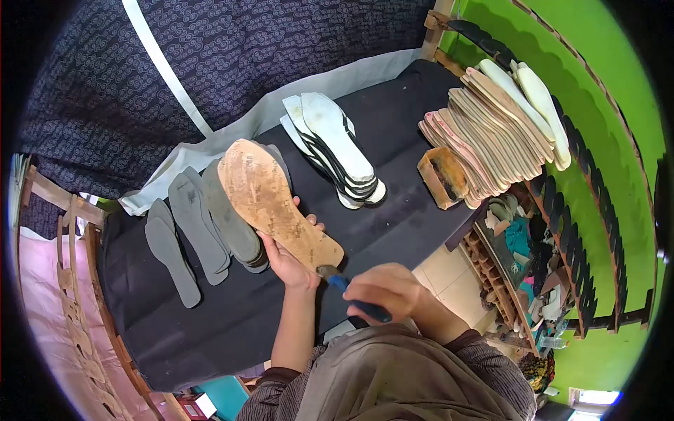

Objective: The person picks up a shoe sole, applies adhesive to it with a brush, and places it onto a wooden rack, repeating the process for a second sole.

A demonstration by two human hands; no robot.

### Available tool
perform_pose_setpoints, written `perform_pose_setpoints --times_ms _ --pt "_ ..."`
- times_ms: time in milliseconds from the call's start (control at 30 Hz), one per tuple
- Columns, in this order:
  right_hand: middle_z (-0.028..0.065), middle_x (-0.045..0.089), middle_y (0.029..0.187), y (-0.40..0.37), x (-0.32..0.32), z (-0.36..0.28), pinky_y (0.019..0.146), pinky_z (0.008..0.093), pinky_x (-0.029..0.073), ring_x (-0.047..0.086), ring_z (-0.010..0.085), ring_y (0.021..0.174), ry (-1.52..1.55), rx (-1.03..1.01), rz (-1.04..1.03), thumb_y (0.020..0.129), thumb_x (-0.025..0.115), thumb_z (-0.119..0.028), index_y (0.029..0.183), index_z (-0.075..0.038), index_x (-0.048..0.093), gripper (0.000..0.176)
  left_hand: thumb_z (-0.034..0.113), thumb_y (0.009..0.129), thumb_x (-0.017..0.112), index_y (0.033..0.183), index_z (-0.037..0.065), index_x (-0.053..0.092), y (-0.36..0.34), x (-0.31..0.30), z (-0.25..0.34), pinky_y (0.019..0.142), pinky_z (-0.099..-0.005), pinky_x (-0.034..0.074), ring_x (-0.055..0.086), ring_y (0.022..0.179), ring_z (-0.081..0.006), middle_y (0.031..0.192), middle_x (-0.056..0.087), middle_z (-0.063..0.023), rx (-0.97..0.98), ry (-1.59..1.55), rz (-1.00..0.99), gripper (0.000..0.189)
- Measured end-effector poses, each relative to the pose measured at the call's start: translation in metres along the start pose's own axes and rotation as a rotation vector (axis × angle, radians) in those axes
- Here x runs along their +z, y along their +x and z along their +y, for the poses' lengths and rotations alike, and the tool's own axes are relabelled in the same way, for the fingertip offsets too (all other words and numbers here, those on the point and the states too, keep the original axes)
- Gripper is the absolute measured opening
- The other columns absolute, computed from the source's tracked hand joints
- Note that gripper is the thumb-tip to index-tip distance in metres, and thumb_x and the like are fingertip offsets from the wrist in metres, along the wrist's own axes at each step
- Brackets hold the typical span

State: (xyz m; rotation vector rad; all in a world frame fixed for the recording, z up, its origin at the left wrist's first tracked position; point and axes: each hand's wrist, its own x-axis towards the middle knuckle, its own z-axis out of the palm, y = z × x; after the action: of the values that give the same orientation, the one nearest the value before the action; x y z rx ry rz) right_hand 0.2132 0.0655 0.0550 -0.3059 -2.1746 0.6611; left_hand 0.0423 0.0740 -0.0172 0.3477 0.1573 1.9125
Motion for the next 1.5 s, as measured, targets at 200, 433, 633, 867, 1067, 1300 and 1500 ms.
perform_pose_setpoints --times_ms 200,433,633,867,1067,1300,1500 --pt "0.0085 0.063 0.078 0.002 -0.001 0.005 0.058 0.0324 0.051 0.064 0.0260 0.067 -0.104 0.016 0.174 0.065 0.074 -0.003 0.087 -0.004 0.064 0.024 0.048 0.097 0.024 0.138 0.013 0.033 -0.002 0.005 0.002 0.077 -0.0377 0.044 0.046 0.090 -0.0259 0.133 0.043 -0.0076 0.041 -0.009 0.007 0.055" --pt "0.0091 0.061 0.080 0.000 -0.002 -0.001 0.057 0.0343 0.052 0.063 0.0266 0.067 0.059 -0.009 0.065 0.062 0.078 -0.003 0.086 -0.002 0.061 0.029 0.049 0.096 0.025 0.138 0.015 0.032 -0.001 -0.003 0.004 0.077 -0.0385 0.044 0.048 0.090 -0.0252 0.130 0.044 -0.0093 0.087 -0.041 0.029 0.054" --pt "0.0113 0.061 0.081 -0.004 0.001 -0.002 0.058 0.0345 0.052 0.063 0.0274 0.068 -0.021 -0.004 0.107 0.062 0.077 -0.003 0.086 -0.002 0.062 0.028 0.049 0.096 0.026 0.138 0.015 0.033 -0.001 0.000 0.002 0.077 -0.0392 0.044 0.048 0.090 -0.0258 0.129 0.045 -0.0091 0.081 -0.077 0.060 0.054" --pt "0.0101 0.062 0.080 0.006 -0.005 0.005 0.055 0.0326 0.051 0.063 0.0254 0.065 -0.146 -0.055 0.179 0.063 0.077 -0.006 0.088 -0.003 0.062 0.030 0.049 0.097 0.026 0.136 0.012 0.035 -0.001 -0.001 0.003 0.079 -0.0390 0.044 0.047 0.090 -0.0264 0.130 0.045 -0.0094 0.020 -0.096 0.051 0.055" --pt "0.0111 0.061 0.081 0.016 -0.005 0.008 0.057 0.0330 0.051 0.063 0.0269 0.065 -0.149 -0.088 0.194 0.065 0.077 -0.007 0.085 0.001 0.060 0.028 0.048 0.097 0.025 0.136 0.008 0.036 -0.003 0.000 -0.002 0.078 -0.0379 0.050 0.058 0.090 -0.0235 0.124 0.051 -0.0137 -0.097 0.107 0.081 0.056" --pt "0.0107 0.063 0.077 0.024 0.000 0.014 0.055 0.0302 0.051 0.064 0.0230 0.063 -0.255 -0.108 0.303 0.069 0.075 -0.010 0.080 0.001 0.065 0.019 0.046 0.098 0.024 0.137 0.010 0.035 0.000 0.004 -0.002 0.078 -0.0362 0.050 0.059 0.090 -0.0224 0.125 0.051 -0.0146 -0.097 0.105 0.196 0.054" --pt "0.0108 0.060 0.084 0.008 0.003 0.005 0.058 0.0335 0.051 0.062 0.0267 0.067 -0.088 0.001 0.138 0.066 0.077 -0.006 0.086 -0.002 0.060 0.027 0.051 0.097 0.025 0.136 0.010 0.037 0.000 -0.004 0.002 0.075 -0.0377 0.050 0.059 0.087 -0.0244 0.125 0.052 -0.0121 -0.125 0.093 0.134 0.058"
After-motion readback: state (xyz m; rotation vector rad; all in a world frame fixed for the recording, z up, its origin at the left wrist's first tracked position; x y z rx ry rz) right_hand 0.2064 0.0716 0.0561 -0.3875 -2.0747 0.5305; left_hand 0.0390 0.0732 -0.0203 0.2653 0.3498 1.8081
